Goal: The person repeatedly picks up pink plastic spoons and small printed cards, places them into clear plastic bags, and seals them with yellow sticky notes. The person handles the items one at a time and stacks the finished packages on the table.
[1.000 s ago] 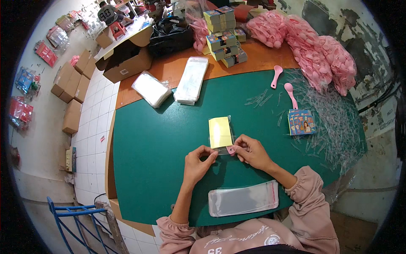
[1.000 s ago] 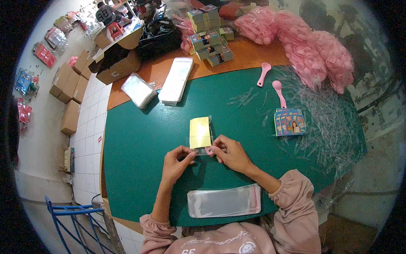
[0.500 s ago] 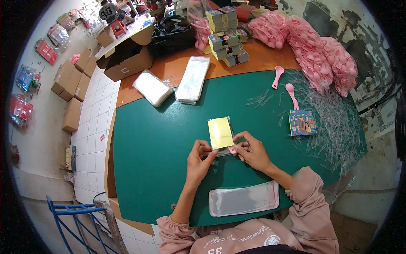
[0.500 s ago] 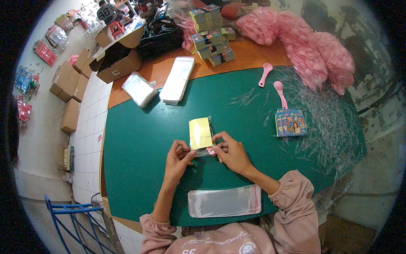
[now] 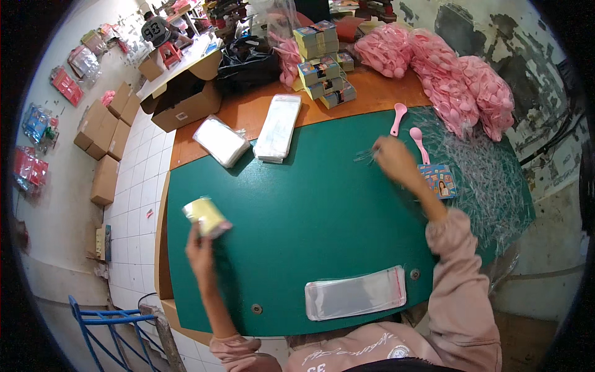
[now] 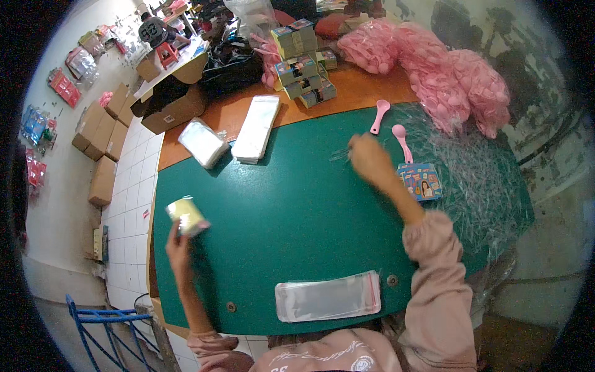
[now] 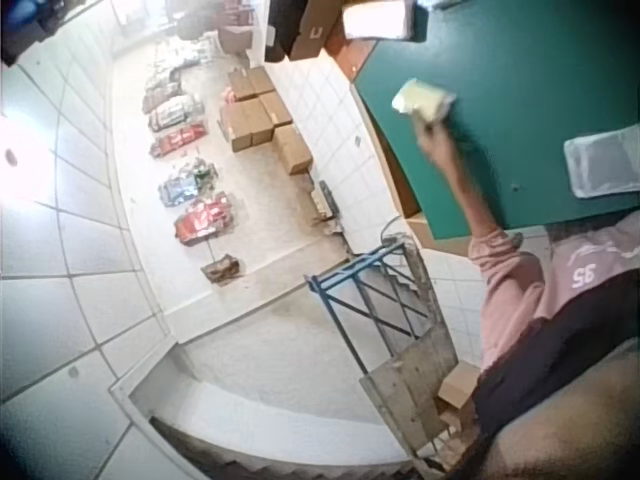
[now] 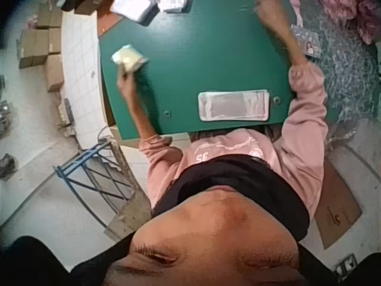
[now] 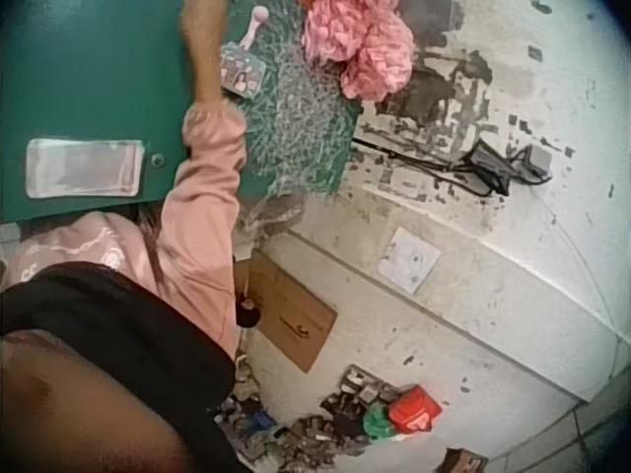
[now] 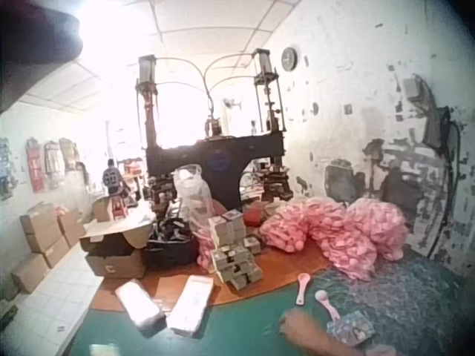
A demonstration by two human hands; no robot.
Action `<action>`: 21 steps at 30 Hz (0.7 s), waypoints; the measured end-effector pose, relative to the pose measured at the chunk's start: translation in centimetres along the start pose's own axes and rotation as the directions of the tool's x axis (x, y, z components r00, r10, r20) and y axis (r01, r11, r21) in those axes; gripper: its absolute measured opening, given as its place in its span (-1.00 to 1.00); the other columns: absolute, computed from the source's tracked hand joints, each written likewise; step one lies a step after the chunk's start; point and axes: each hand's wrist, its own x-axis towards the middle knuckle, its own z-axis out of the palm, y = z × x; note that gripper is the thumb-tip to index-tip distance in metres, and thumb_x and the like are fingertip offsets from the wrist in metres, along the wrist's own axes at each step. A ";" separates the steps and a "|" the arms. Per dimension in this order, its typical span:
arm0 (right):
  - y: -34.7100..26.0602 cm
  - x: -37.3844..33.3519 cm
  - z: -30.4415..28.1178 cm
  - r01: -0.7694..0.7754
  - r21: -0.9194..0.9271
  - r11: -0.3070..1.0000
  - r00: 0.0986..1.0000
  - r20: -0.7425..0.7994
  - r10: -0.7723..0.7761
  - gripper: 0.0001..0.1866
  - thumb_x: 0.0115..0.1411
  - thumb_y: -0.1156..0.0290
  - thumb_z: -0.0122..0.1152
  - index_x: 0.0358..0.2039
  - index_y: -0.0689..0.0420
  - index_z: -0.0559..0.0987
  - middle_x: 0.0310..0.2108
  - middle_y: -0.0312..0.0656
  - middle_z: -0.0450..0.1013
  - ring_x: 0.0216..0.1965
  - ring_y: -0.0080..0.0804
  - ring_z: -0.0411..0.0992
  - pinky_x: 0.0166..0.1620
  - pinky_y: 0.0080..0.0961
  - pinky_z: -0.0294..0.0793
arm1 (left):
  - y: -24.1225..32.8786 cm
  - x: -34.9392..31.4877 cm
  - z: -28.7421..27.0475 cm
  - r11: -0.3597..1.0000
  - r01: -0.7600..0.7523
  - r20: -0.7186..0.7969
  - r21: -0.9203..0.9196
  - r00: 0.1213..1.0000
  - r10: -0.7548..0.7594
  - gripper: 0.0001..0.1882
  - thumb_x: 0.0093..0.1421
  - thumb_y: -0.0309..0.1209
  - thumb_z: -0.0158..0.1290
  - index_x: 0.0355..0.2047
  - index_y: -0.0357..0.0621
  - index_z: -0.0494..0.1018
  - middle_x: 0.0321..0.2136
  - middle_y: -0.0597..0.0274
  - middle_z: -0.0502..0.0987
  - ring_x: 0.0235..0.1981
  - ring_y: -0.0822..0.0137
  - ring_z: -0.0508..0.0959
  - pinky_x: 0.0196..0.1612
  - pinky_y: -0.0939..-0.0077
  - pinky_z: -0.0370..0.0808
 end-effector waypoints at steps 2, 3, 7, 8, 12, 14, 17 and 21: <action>0.8 2.7 -1.5 -0.289 -0.166 0.943 0.955 -0.112 0.273 -0.77 0.03 0.43 0.06 -0.32 0.30 0.40 -0.32 0.11 0.40 -0.25 0.02 0.40 -0.27 -0.15 0.40 | -2.9 3.2 -5.1 0.974 0.111 -0.221 0.196 0.973 -0.066 -0.53 0.13 -0.48 -0.04 0.08 -0.24 0.23 -0.21 0.19 0.43 -0.43 0.54 0.37 -0.44 0.71 0.32; 1.3 3.3 -1.8 -0.343 -0.221 0.913 0.927 -0.237 0.290 -0.77 0.03 0.45 0.06 -0.32 0.33 0.39 -0.34 0.14 0.40 -0.26 0.06 0.41 -0.27 -0.14 0.41 | -2.4 4.1 -6.4 0.920 0.273 -0.270 0.281 0.943 -0.197 -0.51 0.14 -0.36 -0.03 0.06 -0.31 0.21 -0.12 0.03 0.42 -0.17 0.25 0.45 -0.11 0.50 0.36; 2.9 6.2 0.8 -0.402 -0.194 0.895 0.888 -0.321 0.329 -0.77 0.02 0.51 0.04 -0.32 0.39 0.38 -0.35 0.20 0.40 -0.26 0.09 0.41 -0.25 -0.14 0.42 | -7.8 6.3 -10.7 0.679 0.032 -0.351 0.734 0.873 0.338 -0.57 0.16 -0.35 -0.07 0.04 -0.23 0.26 -0.22 0.02 0.44 -0.19 0.15 0.43 -0.09 0.36 0.32; 2.6 6.4 0.7 -0.403 -0.141 0.904 0.891 -0.288 0.352 -0.77 0.01 0.52 0.03 -0.32 0.41 0.38 -0.32 0.22 0.39 -0.23 0.09 0.41 -0.23 -0.15 0.42 | -6.6 5.9 -9.4 0.398 -0.050 -0.201 0.916 0.802 0.562 -0.60 0.15 -0.35 -0.07 0.00 -0.22 0.30 -0.23 0.00 0.43 -0.13 0.08 0.40 -0.02 0.29 0.28; 5.5 4.7 -0.1 -0.407 -0.214 0.888 0.899 -0.270 0.346 -0.78 -0.04 0.53 0.04 -0.36 0.38 0.42 -0.31 0.26 0.38 -0.24 0.12 0.41 -0.23 -0.14 0.41 | 7.6 -2.2 7.7 0.850 -0.449 0.338 0.277 0.873 0.351 -0.79 0.12 -0.44 -0.04 -0.22 -0.16 0.43 -0.25 0.12 0.46 -0.22 0.26 0.46 -0.18 0.44 0.40; 5.3 4.6 -0.1 -0.320 -0.289 0.902 0.920 -0.322 0.224 -0.79 -0.06 0.52 0.06 -0.38 0.37 0.43 -0.35 0.26 0.40 -0.28 0.13 0.42 -0.23 -0.12 0.41 | 11.2 -7.7 13.1 0.798 -0.603 0.692 0.009 0.580 0.430 -0.79 0.01 -0.40 0.09 -0.32 -0.17 0.46 -0.30 0.05 0.46 -0.24 0.14 0.47 -0.21 0.39 0.43; 5.4 3.9 -0.3 -0.307 -0.281 0.909 0.937 -0.254 0.238 -0.77 -0.07 0.48 0.11 -0.39 0.35 0.45 -0.44 0.22 0.42 -0.32 0.08 0.43 -0.21 -0.14 0.40 | 11.4 -13.2 17.0 0.800 -0.595 0.860 -0.082 0.362 0.358 -0.68 -0.05 -0.31 0.15 -0.31 -0.19 0.39 -0.32 0.03 0.45 -0.26 0.14 0.48 -0.30 0.37 0.43; 6.2 2.8 -1.9 -0.118 -0.106 0.987 0.992 -0.058 0.112 -0.75 -0.07 0.39 0.16 -0.38 0.28 0.46 -0.43 0.11 0.44 -0.31 0.05 0.41 -0.22 -0.21 0.37 | 10.6 -13.1 18.3 0.864 -0.498 0.931 -0.067 0.281 0.234 -0.73 -0.04 -0.34 0.14 -0.36 -0.19 0.38 -0.40 0.07 0.48 -0.37 0.18 0.51 -0.37 0.38 0.43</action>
